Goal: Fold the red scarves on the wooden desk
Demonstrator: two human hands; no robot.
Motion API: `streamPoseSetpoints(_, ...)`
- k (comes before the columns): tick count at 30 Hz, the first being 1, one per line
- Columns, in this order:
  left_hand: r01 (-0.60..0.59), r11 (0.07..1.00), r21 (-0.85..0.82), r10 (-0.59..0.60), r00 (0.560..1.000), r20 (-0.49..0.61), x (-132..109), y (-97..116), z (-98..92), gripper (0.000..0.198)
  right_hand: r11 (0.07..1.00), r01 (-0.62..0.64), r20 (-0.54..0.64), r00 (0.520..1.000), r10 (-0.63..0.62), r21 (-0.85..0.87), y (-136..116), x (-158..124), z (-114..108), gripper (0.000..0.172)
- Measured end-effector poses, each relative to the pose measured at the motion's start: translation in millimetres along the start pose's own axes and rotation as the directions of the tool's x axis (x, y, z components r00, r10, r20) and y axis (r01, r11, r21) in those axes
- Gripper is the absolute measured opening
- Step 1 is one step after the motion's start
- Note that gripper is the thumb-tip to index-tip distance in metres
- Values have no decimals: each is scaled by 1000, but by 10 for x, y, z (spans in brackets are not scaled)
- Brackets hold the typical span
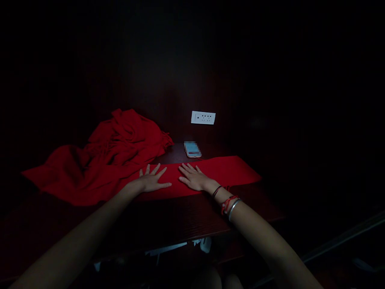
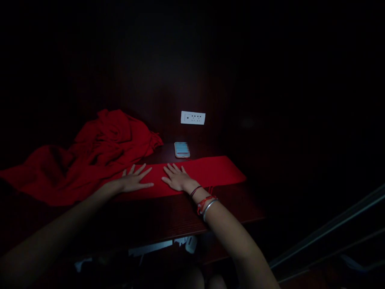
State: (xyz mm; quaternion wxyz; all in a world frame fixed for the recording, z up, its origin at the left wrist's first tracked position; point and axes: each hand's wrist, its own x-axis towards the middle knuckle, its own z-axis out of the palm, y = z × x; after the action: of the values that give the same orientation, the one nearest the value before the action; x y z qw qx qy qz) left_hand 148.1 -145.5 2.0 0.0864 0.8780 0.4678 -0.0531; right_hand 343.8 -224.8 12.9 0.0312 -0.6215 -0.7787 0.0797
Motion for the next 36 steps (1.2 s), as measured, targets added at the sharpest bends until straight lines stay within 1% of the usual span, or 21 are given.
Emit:
streamPoseSetpoints(1, 1, 1000, 1, -1, 1000, -4, -11, 4, -6, 88, 1000, -5, 28, 1000, 5, -1, -9, 17, 24, 63)
streamPoseSetpoints(3, 0, 1000, -2, 0, 1000, -2, -31, 12, -18, 89, 998, -59, 74, 995, 61, -25, 117, -7, 29, 62)
streamPoseSetpoints(5, -8, 1000, -8, 8, 1000, 5, -46, 20, -32, 90, 985, -155, 102, 982, 162, -75, 395, -97, -18, 61)
streamPoseSetpoints(7, -10, 1000, -12, 10, 1000, 10, -55, 27, -45, 90, 953, -270, 114, 951, 286, -141, 742, -223, -100, 59)
streamPoseSetpoints(10, 1, 1000, -17, -1, 1000, 8, -47, 29, -55, 90, 895, -414, 70, 900, 429, -163, 1176, -400, -237, 54)
streamPoseSetpoints(12, 8, 1000, -20, -7, 1000, 13, -27, 20, -47, 91, 858, -496, 45, 862, 505, -132, 1273, -472, -305, 55)
streamPoseSetpoints(13, 13, 1000, -19, -13, 1000, 15, -13, 13, -37, 91, 855, -506, 10, 860, 510, -112, 1244, -490, -323, 56)
streamPoseSetpoints(14, 15, 1000, -17, -14, 1000, 13, 0, 4, -23, 91, 870, -485, -40, 875, 483, -94, 1166, -500, -326, 58)
streamPoseSetpoints(16, 8, 1000, -7, -8, 1000, 5, 20, -15, 11, 90, 938, -338, -151, 934, 324, -76, 897, -505, -282, 62)
streamPoseSetpoints(17, 0, 1000, 1, 0, 1000, -2, 24, -23, 25, 89, 973, -217, -159, 966, 203, -78, 733, -508, -235, 64)
streamPoseSetpoints(18, -9, 1000, 10, 10, 1000, -7, 23, -29, 34, 88, 994, -85, -122, 990, 76, -72, 571, -516, -175, 63)
streamPoseSetpoints(19, -21, 1000, 19, 21, 1000, -8, 19, -32, 31, 87, 998, 10, -91, 996, -15, -55, 426, -530, -109, 61)
streamPoseSetpoints(20, -29, 999, 29, 29, 1000, -1, 14, -30, 16, 87, 998, 53, -66, 996, -56, -46, 309, -550, -44, 60)
streamPoseSetpoints(22, -31, 998, 58, 28, 999, 43, 16, -9, -64, 88, 996, 78, -58, 995, -81, -52, 176, -608, 58, 56)
streamPoseSetpoints(23, -28, 996, 81, 22, 997, 79, 33, 12, -127, 89, 995, 77, -80, 993, -83, -69, 157, -644, 86, 55)
streamPoseSetpoints(25, -59, 989, 135, 38, 987, 153, 111, 74, -278, 87, 989, 84, -173, 979, -105, -125, 171, -729, 92, 53)
streamPoseSetpoints(26, -109, 982, 156, 82, 982, 172, 173, 112, -356, 82, 982, 98, -225, 965, -133, -162, 186, -777, 77, 51)
streamPoseSetpoints(28, -239, 957, 167, 215, 965, 148, 329, 189, -490, 66, 960, 138, -293, 933, -209, -245, 194, -873, 37, 43)
streamPoseSetpoints(30, -302, 942, 148, 293, 953, 81, 497, 239, -572, 53, 927, 180, -291, 915, -281, -330, 157, -948, 9, 32)
streamPoseSetpoints(32, -279, 953, 119, 275, 960, 48, 637, 234, -599, 49, 887, 199, -255, 911, -323, -416, 87, -972, 5, 25)
streamPoseSetpoints(36, -234, 971, 50, 230, 971, 69, 769, 62, -556, 35, 817, 227, -182, 911, -371, -530, -43, -862, 23, 20)
